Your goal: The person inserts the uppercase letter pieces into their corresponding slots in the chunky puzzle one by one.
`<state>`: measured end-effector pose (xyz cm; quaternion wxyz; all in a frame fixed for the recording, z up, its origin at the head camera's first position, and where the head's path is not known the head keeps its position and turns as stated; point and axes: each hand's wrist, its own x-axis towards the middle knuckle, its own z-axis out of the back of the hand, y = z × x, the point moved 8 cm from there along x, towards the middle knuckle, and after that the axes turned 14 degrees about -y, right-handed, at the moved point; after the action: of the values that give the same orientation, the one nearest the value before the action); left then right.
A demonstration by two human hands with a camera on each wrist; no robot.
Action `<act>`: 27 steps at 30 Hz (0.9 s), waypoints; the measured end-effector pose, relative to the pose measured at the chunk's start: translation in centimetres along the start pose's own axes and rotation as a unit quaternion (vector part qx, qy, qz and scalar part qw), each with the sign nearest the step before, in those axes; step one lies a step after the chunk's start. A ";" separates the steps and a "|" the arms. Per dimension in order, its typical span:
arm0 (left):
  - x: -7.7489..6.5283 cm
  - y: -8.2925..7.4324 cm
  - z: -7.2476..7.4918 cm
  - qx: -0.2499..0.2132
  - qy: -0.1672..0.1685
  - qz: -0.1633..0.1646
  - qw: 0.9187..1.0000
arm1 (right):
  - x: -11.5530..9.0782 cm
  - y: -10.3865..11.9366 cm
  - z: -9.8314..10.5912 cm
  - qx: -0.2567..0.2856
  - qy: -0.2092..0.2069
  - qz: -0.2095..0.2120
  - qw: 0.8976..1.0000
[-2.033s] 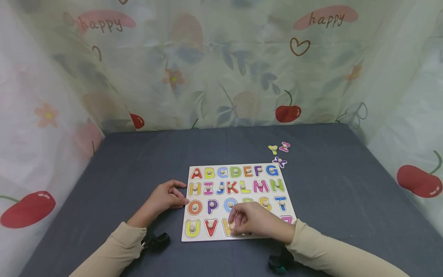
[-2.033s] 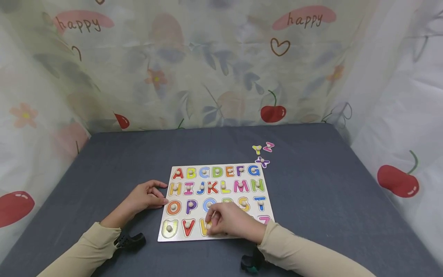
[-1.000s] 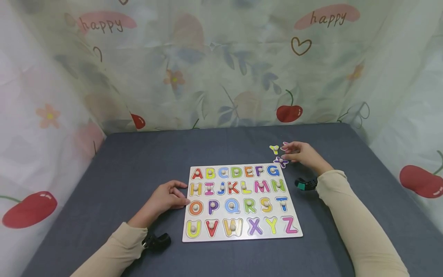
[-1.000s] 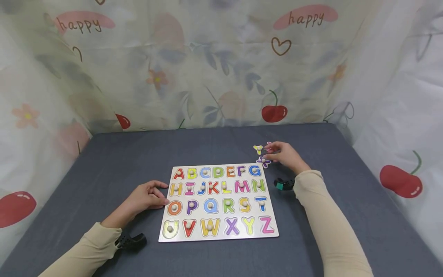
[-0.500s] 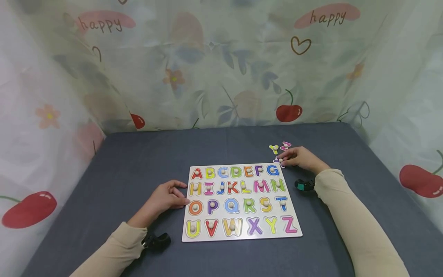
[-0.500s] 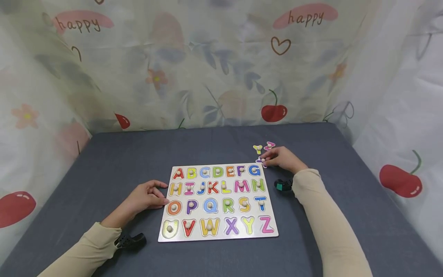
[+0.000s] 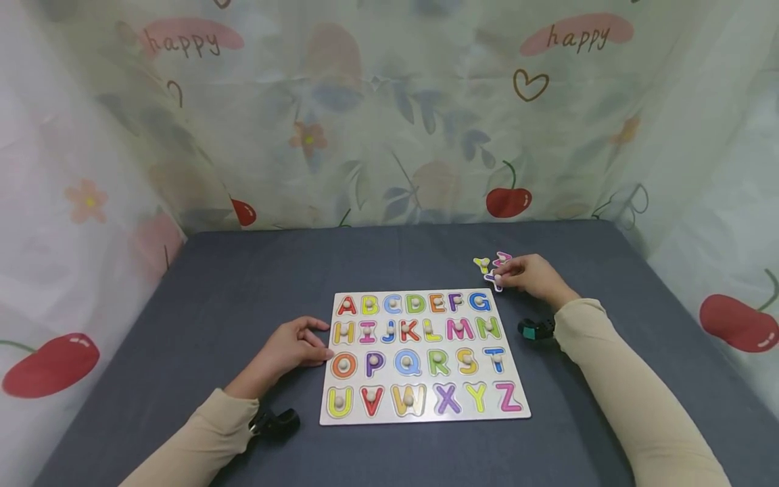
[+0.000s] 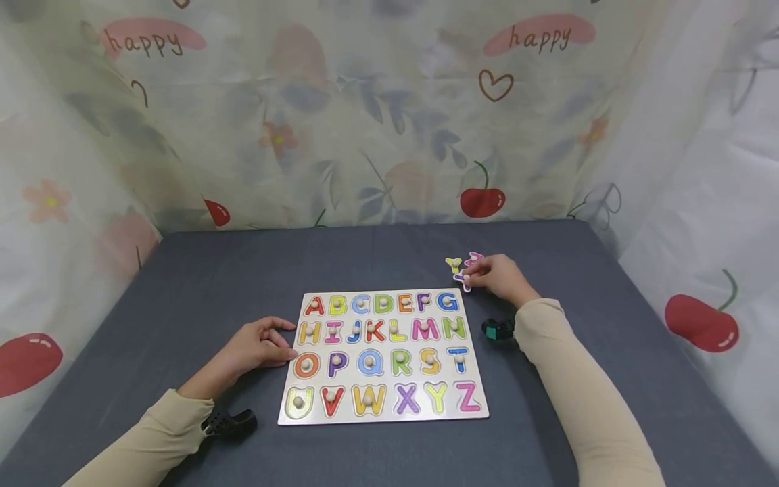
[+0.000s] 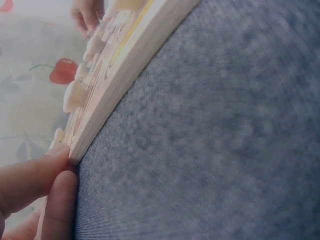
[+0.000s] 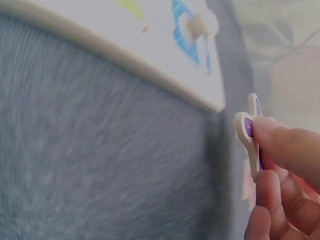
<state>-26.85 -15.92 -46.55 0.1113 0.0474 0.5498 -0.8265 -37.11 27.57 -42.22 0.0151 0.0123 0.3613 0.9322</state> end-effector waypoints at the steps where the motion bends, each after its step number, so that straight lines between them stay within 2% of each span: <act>1: 0.0 0.0 0.0 0.001 0.000 -0.001 1.000 | -0.2 0.3 0.2 0.000 -0.009 0.002 1.000; 8: 0.1 0.2 -0.1 0.001 0.002 -0.002 1.000 | -2.6 3.8 1.1 0.006 -0.041 0.041 0.998; 15: -0.2 0.0 -0.2 -0.002 0.003 0.003 1.000 | -6.1 6.8 -0.2 0.022 -0.042 0.079 0.996; 22: -0.3 -0.2 -0.1 0.001 0.003 -0.001 1.000 | -10.3 9.2 -2.7 0.030 -0.003 0.108 0.994; 27: -0.1 0.0 0.0 0.005 -0.001 0.001 1.000 | -12.9 9.9 -4.6 0.042 0.031 0.122 0.991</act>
<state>-26.75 -15.90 -46.49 0.1124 0.0476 0.5452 -0.8294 -24.53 16.70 -39.14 -0.1106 0.0279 0.3961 0.9111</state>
